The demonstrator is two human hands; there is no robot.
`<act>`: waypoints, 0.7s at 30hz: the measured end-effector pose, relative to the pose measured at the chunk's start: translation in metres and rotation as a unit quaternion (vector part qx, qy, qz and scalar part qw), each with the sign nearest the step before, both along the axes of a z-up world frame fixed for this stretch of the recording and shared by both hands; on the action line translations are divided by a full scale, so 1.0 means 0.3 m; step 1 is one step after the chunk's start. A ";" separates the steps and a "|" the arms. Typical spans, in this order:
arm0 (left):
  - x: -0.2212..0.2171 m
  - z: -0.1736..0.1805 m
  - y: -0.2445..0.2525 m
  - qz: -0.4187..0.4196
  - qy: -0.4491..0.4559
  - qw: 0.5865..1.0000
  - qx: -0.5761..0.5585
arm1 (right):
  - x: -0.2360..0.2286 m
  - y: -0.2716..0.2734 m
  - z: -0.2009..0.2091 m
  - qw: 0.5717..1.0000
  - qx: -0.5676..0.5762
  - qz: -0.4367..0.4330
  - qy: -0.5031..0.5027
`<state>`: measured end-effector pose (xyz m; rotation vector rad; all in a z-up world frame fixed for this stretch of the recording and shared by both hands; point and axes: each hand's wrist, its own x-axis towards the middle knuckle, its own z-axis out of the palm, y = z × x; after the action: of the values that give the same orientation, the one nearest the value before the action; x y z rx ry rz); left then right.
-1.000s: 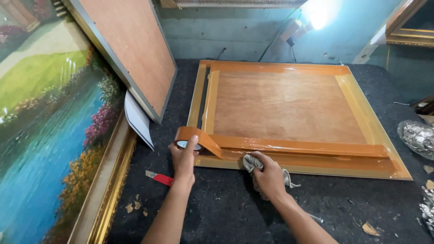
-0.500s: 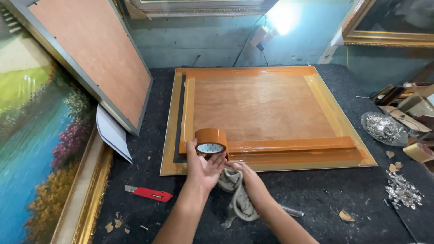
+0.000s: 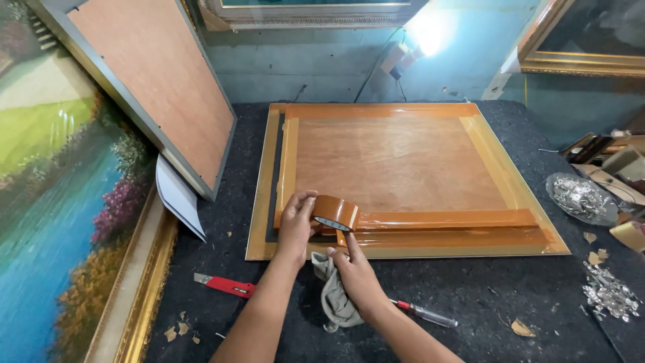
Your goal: Applying adhesive tape to the back edges of a picture frame to seal it, then smoothing the tape with a cloth.
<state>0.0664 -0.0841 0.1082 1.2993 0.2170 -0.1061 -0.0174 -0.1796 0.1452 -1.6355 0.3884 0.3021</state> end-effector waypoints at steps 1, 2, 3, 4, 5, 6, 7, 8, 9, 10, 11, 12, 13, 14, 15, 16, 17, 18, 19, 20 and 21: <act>0.003 0.001 0.008 0.002 0.001 1.000 0.001 | 0.004 -0.001 -0.013 1.000 0.001 0.002 0.001; 0.007 0.001 0.016 0.012 -0.044 0.987 0.157 | 0.009 -0.003 -0.027 0.999 -0.033 0.000 0.006; 0.008 0.000 0.020 0.021 -0.086 0.947 0.308 | 0.011 -0.007 -0.042 0.998 -0.067 -0.002 0.013; -0.035 0.070 0.011 0.021 -0.084 0.948 0.308 | 0.008 -0.013 -0.052 0.998 -0.067 -0.001 0.014; -0.068 0.145 0.002 -0.029 0.014 0.955 0.295 | 0.016 -0.018 -0.060 0.994 -0.107 0.022 0.002; -0.101 0.219 -0.007 -0.079 0.112 0.950 0.279 | 0.023 -0.023 -0.068 0.988 -0.146 0.045 -0.011; -0.089 0.187 -0.017 -0.079 0.114 0.950 0.279 | 0.028 -0.029 -0.070 0.988 -0.146 0.046 -0.009; -0.078 0.154 -0.026 -0.033 0.105 0.960 0.258 | 0.032 -0.034 -0.073 0.985 -0.161 0.061 -0.015; -0.064 0.121 -0.034 0.012 0.096 0.967 0.236 | 0.037 -0.038 -0.075 0.981 -0.175 0.075 -0.021; -0.064 0.117 -0.036 0.011 0.099 0.967 0.236 | 0.033 -0.055 -0.097 0.981 -0.175 0.075 -0.018; -0.056 0.118 -0.043 0.025 0.128 0.980 0.151 | 0.036 -0.076 -0.117 0.985 -0.159 0.037 -0.057; -0.049 0.118 -0.050 0.039 0.156 0.985 0.065 | 0.038 -0.097 -0.138 0.985 -0.142 -0.001 -0.096; -0.037 0.094 -0.066 0.038 0.158 0.984 0.066 | 0.045 -0.131 -0.182 0.986 -0.141 -0.002 -0.094; -0.025 0.070 -0.081 0.037 0.179 0.983 -0.013 | 0.052 -0.166 -0.226 0.984 -0.051 -0.099 -0.141; -0.008 0.047 -0.104 0.034 0.198 0.975 -0.093 | 0.061 -0.207 -0.268 0.962 0.037 -0.197 -0.187; -0.010 0.075 -0.121 0.031 0.200 0.975 -0.093 | 0.062 -0.239 -0.271 0.961 0.036 -0.200 -0.186; -0.010 0.105 -0.142 0.022 0.209 0.966 -0.151 | 0.062 -0.273 -0.272 0.949 0.081 -0.266 -0.150; -0.011 0.136 -0.164 0.013 0.219 0.953 -0.207 | 0.062 -0.307 -0.273 0.929 0.127 -0.329 -0.114; -0.009 0.181 -0.186 0.006 0.219 0.953 -0.208 | 0.062 -0.340 -0.266 0.926 0.125 -0.335 -0.117; -0.009 0.227 -0.209 -0.016 0.211 0.945 -0.249 | 0.061 -0.373 -0.258 0.918 0.123 -0.364 -0.099; -0.013 0.273 -0.237 -0.039 0.205 0.934 -0.289 | 0.054 -0.412 -0.249 0.908 0.121 -0.393 -0.081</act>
<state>0.0627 -0.1551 0.1900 0.6838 0.4526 -0.4767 -0.0012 -0.3031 0.0706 -1.1344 0.8091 -0.3826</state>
